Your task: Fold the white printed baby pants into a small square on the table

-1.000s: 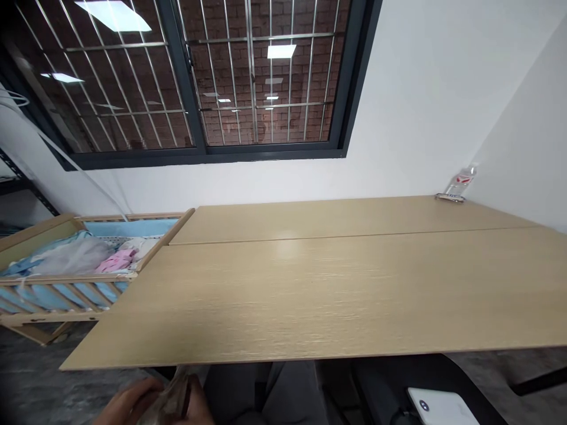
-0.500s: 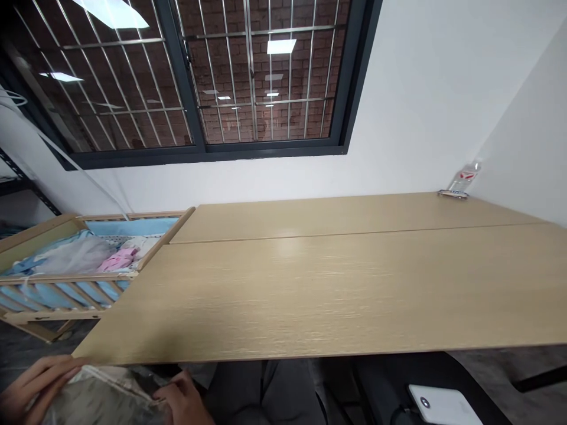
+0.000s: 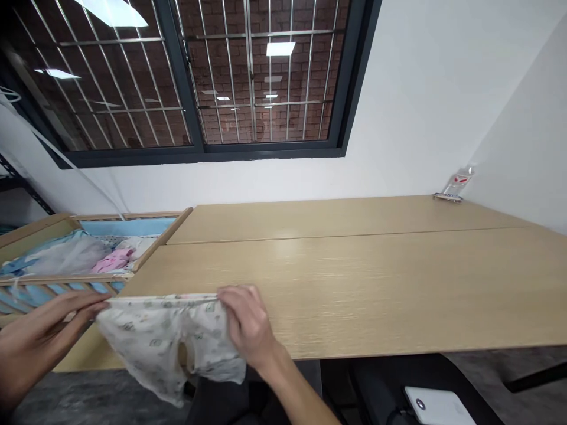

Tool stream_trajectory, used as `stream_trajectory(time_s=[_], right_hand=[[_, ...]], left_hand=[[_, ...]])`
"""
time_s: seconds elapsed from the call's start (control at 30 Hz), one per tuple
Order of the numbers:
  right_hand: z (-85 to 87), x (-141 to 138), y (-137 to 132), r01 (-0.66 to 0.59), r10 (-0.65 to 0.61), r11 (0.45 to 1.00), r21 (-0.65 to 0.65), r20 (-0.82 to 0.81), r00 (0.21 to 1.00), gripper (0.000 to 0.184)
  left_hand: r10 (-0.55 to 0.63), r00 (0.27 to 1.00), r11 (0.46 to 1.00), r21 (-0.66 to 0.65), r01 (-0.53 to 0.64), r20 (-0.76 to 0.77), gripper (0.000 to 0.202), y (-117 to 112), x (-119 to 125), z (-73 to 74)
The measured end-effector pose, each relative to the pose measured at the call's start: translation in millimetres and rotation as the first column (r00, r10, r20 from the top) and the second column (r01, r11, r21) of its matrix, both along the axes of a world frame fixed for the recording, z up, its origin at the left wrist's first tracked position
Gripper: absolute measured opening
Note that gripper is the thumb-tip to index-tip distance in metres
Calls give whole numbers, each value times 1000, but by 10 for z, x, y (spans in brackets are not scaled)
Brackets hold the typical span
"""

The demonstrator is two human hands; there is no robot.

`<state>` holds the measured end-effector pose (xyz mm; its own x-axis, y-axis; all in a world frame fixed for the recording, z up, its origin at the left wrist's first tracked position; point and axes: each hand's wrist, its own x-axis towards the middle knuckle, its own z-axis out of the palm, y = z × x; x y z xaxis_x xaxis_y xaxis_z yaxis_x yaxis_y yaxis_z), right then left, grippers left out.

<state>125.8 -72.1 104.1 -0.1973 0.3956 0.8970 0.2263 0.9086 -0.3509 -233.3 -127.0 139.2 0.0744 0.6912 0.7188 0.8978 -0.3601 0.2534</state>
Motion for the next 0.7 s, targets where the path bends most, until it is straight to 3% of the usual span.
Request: stream_trajectory(time_s=[0.1, 0.17, 0.27, 0.4, 0.57, 0.7], right_hand=[[153, 248, 303, 105, -106, 994, 29, 31, 994, 36], [147, 384, 546, 152, -149, 988, -26, 74, 986, 30], [-9, 555, 935, 192, -155, 960, -205, 182, 971, 26], [-390, 712, 1369, 238, -81, 872, -427, 354, 932, 30], [-784, 778, 1634, 288, -14, 832, -474, 502, 865, 32], [-808, 827, 1621, 356, -87, 865, -355, 591, 802, 37]], left_hand=[[-130, 990, 991, 27, 129, 49, 16, 397, 345, 108], [-174, 977, 982, -50, 182, 125, 23, 726, 530, 80], [-111, 969, 954, -249, 165, 220, 34, 1231, 772, -104], [-36, 994, 898, -433, 78, 103, 37, 1729, 1079, -518], [-53, 998, 890, -455, 32, -34, 32, 1951, 1289, -973], [-90, 990, 901, -432, 34, -110, 36, 1857, 1301, -1136]])
